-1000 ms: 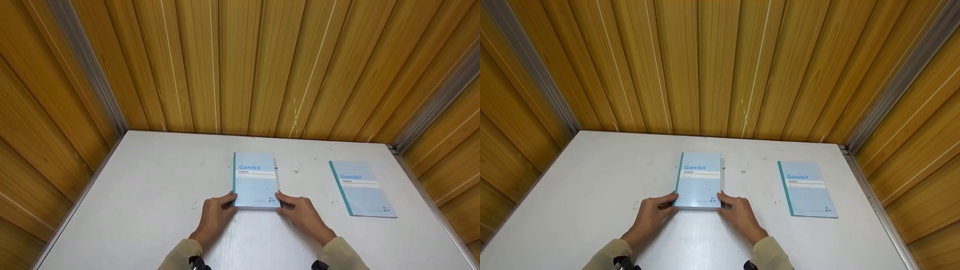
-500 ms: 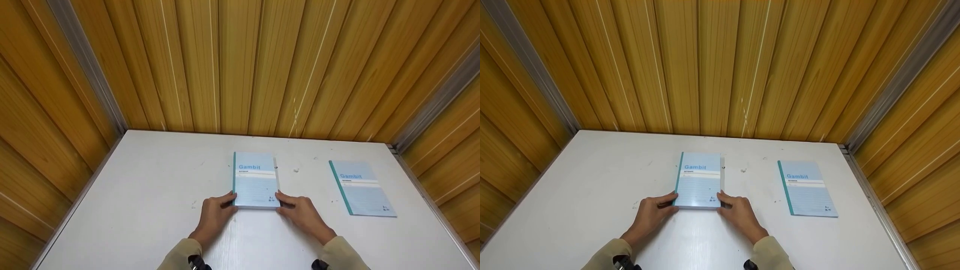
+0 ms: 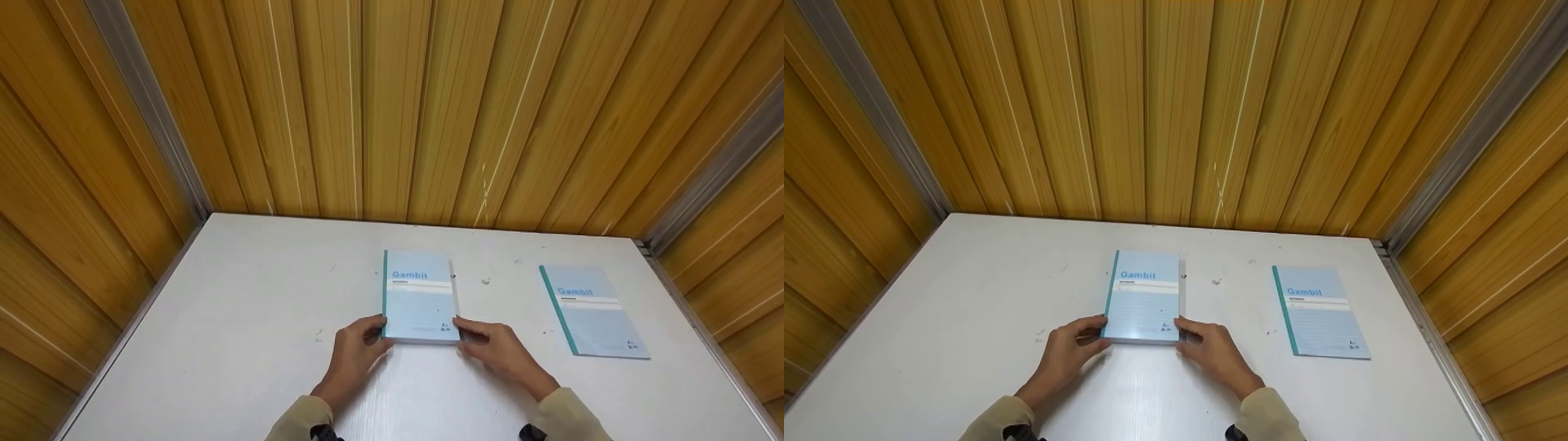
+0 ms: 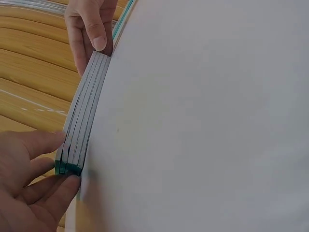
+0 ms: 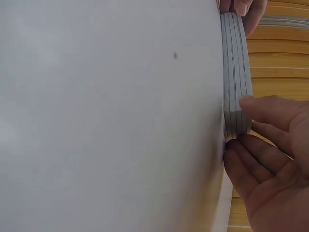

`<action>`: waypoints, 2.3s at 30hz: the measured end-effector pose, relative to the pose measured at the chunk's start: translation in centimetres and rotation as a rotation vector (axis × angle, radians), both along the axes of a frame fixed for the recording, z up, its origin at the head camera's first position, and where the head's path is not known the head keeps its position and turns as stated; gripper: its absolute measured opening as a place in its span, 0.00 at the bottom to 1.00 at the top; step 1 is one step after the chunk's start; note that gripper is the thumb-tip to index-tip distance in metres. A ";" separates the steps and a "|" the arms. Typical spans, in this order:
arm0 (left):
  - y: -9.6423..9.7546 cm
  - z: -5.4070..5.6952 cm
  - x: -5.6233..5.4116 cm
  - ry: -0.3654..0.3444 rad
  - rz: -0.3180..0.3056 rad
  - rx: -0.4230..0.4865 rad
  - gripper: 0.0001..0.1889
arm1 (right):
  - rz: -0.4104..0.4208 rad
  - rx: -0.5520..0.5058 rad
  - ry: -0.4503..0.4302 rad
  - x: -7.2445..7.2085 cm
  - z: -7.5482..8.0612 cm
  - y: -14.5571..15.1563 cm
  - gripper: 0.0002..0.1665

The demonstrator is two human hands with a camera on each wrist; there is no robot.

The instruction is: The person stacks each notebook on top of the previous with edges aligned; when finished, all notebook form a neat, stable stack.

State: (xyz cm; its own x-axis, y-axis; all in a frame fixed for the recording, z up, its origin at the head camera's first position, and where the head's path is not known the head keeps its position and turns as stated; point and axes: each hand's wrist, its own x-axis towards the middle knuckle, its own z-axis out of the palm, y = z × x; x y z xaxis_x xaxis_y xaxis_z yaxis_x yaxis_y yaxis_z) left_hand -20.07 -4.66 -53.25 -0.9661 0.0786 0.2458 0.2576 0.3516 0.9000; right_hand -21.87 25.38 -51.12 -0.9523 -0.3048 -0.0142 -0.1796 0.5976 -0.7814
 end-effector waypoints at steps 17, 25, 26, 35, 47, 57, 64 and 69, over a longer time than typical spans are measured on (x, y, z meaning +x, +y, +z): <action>3.4 3.4 -1.0 0.114 -0.040 -0.016 0.21 | 0.002 -0.075 0.015 -0.1 1.3 4.8 0.30; 5.9 4.0 -1.7 0.080 -0.077 0.032 0.20 | -0.030 -0.079 0.051 -0.1 1.8 7.0 0.29; 6.2 4.0 -1.8 0.074 -0.083 0.035 0.20 | -0.043 -0.076 0.051 -0.1 1.9 7.2 0.29; 9.0 4.2 -2.2 0.036 -0.128 0.082 0.20 | -0.188 -0.045 0.033 0.3 2.7 9.3 0.32; 12.3 3.5 -2.4 -0.024 -0.153 0.117 0.19 | -0.283 -0.023 0.069 0.3 2.9 13.3 0.33; 16.6 3.6 -2.2 -0.101 -0.183 0.136 0.20 | -0.387 0.033 0.008 0.7 3.1 17.5 0.41; 19.0 3.0 -2.5 -0.150 -0.199 0.110 0.20 | -0.419 0.024 -0.032 1.0 2.8 19.6 0.44; 20.2 2.1 -2.9 -0.149 -0.187 0.081 0.20 | -0.457 0.035 -0.060 1.4 2.5 21.0 0.47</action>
State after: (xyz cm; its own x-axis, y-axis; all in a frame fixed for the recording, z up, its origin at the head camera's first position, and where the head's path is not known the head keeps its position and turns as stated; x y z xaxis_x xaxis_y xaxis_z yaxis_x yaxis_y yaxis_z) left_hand -22.99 15.54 -51.12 -0.9625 0.2457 0.1147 0.1741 0.2354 0.9562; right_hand -20.43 46.38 -48.62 -0.9861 0.1476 -0.0764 0.1534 0.6313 -0.7602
